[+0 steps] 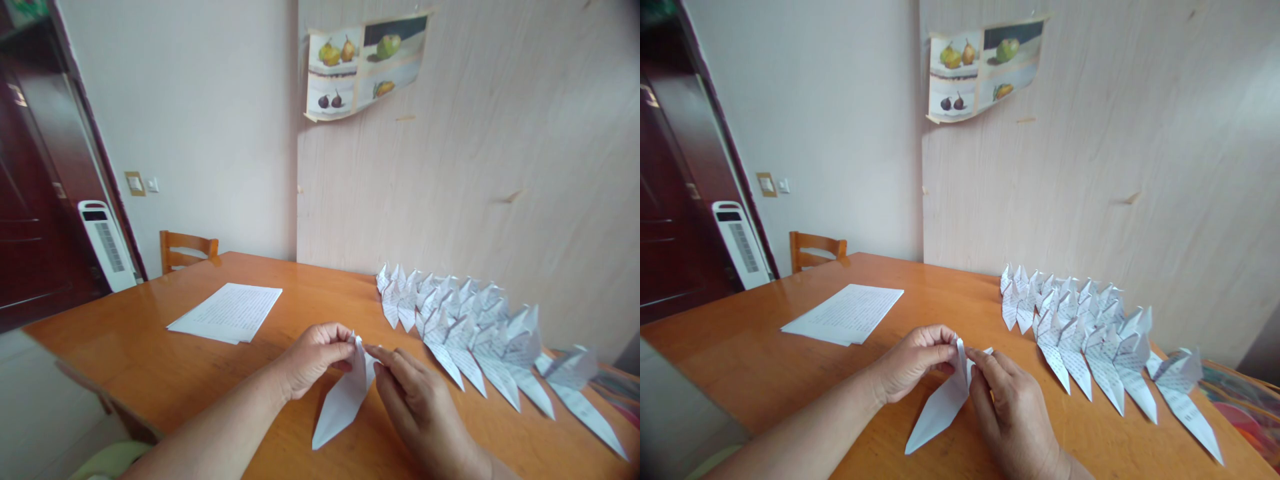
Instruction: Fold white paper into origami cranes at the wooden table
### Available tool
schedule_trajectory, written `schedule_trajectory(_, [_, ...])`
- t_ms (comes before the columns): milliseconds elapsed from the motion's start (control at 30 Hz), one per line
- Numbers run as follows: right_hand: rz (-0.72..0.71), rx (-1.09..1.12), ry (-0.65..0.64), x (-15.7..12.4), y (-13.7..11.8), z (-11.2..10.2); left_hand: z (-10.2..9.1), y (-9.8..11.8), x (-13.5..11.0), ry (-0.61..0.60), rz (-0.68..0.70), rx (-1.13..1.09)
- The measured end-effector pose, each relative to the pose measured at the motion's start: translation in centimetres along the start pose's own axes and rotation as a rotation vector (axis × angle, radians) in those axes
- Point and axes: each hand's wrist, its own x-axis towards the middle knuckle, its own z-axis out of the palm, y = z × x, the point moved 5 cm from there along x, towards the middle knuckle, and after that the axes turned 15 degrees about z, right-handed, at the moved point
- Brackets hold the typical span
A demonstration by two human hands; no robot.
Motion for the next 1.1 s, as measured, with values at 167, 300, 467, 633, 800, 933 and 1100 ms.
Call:
schedule_trajectory(167, [0.079, -0.040, 0.071, 0.8, 1.5, -0.5, -0.3, -0.1, 0.0, 0.020, -0.039, -0.017])
schedule_trajectory(300, [0.101, -0.111, 0.024, 1.4, 2.7, -0.2, 0.1, -0.4, -0.2, -0.058, -0.090, -0.122])
schedule_trajectory(467, [0.110, -0.180, -0.181, 1.3, 2.9, 1.0, 0.3, -0.5, -0.4, -0.115, -0.124, -0.084])
schedule_trajectory(633, [0.167, -0.266, -0.264, 0.7, 2.6, 1.7, 0.3, -0.2, -0.4, -0.109, -0.100, -0.032])
schedule_trajectory(800, [0.223, -0.331, -0.307, 0.2, 2.7, 2.1, 0.4, 0.2, -0.4, -0.124, -0.060, 0.067])
schedule_trajectory(933, [0.281, -0.368, -0.301, -0.2, 3.2, 2.2, -0.2, 1.2, -0.5, -0.140, 0.016, 0.204])
schedule_trajectory(1100, [0.361, -0.348, -0.294, -0.1, 3.8, 2.2, -0.6, 1.7, -0.7, -0.240, 0.089, 0.441])
